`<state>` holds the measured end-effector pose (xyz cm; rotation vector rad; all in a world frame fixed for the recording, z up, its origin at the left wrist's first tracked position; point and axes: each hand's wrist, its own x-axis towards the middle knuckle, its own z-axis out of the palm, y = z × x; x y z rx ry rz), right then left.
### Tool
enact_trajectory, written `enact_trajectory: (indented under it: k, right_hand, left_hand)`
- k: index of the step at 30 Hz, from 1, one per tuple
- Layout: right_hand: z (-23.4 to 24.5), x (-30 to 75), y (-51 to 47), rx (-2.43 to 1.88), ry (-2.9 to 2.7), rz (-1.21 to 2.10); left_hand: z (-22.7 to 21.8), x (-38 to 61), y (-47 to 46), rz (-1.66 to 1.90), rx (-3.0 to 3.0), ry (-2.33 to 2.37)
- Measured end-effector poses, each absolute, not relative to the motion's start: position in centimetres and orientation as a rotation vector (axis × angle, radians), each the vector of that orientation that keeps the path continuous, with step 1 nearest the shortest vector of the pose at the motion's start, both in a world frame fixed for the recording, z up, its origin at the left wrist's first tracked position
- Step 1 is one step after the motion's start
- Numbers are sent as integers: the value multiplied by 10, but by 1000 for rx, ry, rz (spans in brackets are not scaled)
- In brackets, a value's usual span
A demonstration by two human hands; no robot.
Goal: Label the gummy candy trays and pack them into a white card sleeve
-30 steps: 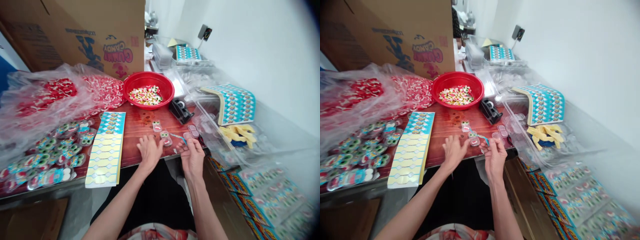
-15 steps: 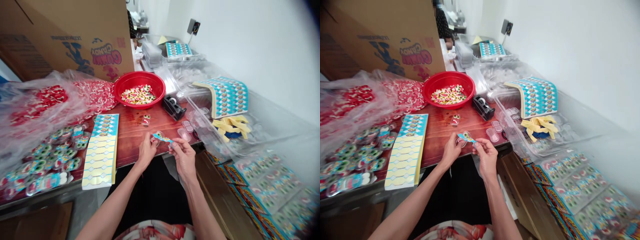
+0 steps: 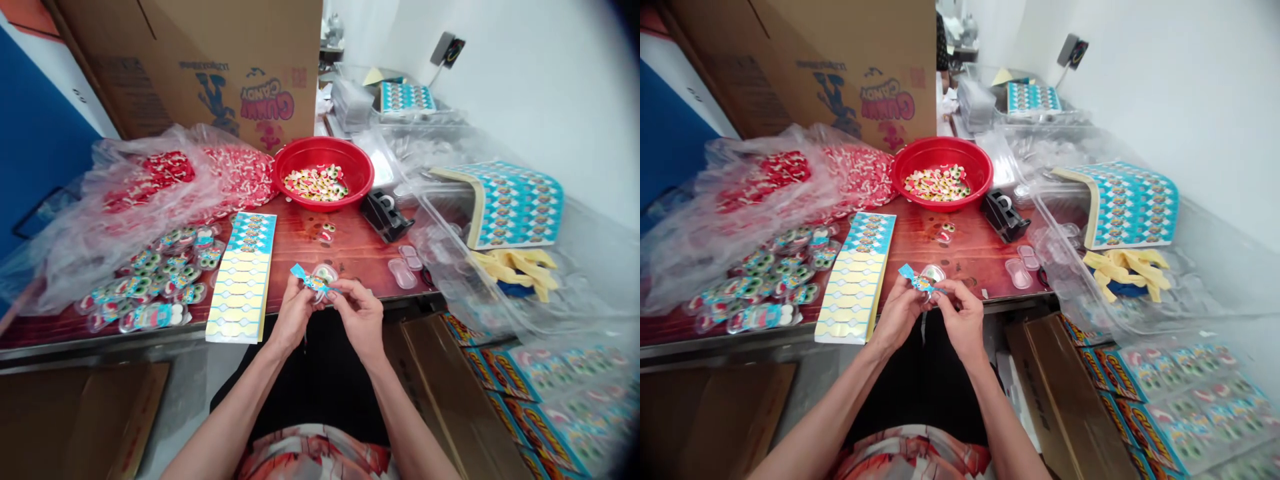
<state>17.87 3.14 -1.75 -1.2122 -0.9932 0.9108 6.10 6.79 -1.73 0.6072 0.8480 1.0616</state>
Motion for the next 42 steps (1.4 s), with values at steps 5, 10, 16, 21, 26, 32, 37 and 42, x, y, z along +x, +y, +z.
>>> enact_trajectory:
  k: [5, 10, 16, 21, 26, 32, 37, 42]
  right_hand:
    - [-23, 177, 32, -1279, -1069, 850]
    - [-27, 178, 32, -1323, -1137, 793]
    - [-29, 181, 32, -1357, -1190, 751]
    - [-29, 180, 34, -1349, -1164, 755]
    - [-29, 178, 36, -1349, -1149, 763]
    - [-28, 177, 36, -1336, -1205, 804]
    - [-29, 175, 36, -1357, -1214, 845]
    - [-33, 171, 36, -1365, -1147, 870]
  left_hand:
    - [-17, 56, 68, 1092, 556, 833]
    - [-18, 57, 68, 1101, 535, 863]
    - [-16, 56, 70, 1114, 559, 873]
    - [-15, 55, 70, 1100, 574, 869]
    - [-18, 56, 70, 1113, 569, 885]
    - [-27, 55, 69, 1168, 628, 950]
    - [-33, 54, 68, 1197, 641, 1017]
    - [-40, 54, 68, 1211, 683, 1108]
